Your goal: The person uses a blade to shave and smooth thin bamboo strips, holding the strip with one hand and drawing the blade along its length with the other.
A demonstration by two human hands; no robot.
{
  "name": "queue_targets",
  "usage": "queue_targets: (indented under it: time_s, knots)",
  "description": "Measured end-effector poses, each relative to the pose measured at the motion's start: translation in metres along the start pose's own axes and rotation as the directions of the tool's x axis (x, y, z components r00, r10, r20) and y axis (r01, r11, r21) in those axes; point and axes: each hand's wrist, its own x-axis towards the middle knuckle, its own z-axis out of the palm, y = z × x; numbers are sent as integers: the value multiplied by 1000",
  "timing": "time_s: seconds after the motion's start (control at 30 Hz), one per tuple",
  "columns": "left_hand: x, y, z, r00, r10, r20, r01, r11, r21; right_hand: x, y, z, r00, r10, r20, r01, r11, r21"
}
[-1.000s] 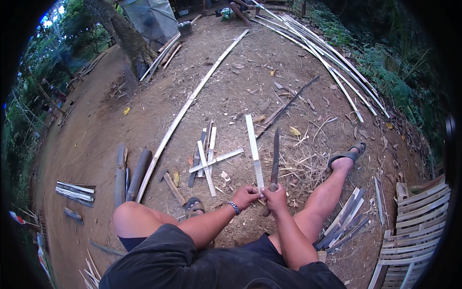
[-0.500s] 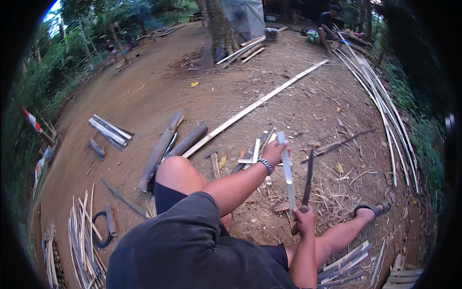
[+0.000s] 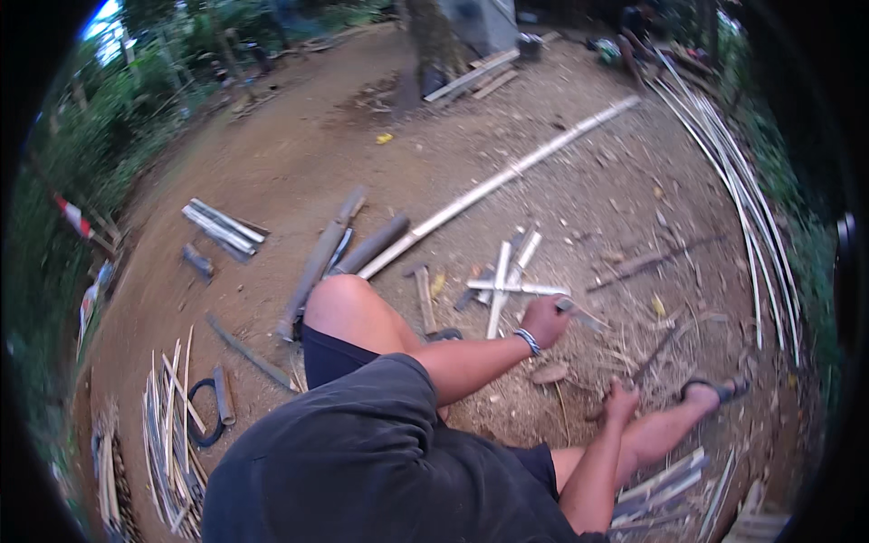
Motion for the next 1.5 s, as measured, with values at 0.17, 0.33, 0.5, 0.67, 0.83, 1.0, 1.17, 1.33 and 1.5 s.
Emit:
queue_targets:
  time_s: [0.17,0.33,0.5,0.67,0.83,1.0,1.17,1.33,1.5]
  knots:
    - [-11,-87,13,946,-286,155,263,953,152,-12,14,8,978,105,181,-133,979,155]
    - [4,-81,-8,963,-250,98,263,953,-149,-27,9,20,969,119,216,-92,987,-130]
    - [12,-47,-31,936,-226,268,102,906,410,-35,-10,32,979,-8,203,65,959,-274]
    - [7,-51,-34,798,-386,464,172,882,438,-39,-12,35,984,-45,172,89,963,-256]
    - [10,-44,-27,803,-413,430,369,911,185,-42,-14,35,975,116,190,-24,903,-429]
    - [20,-20,-4,923,-197,330,94,948,303,-54,-32,38,972,-19,232,112,912,-395]
    - [33,-10,24,889,-290,354,255,956,142,-66,-40,48,953,-32,303,147,920,-365]
    - [40,-10,29,865,-289,410,305,952,28,-65,-29,56,955,59,292,79,895,-439]
    - [47,-8,25,895,-81,438,-159,860,486,-56,-16,56,950,72,304,82,882,-463]
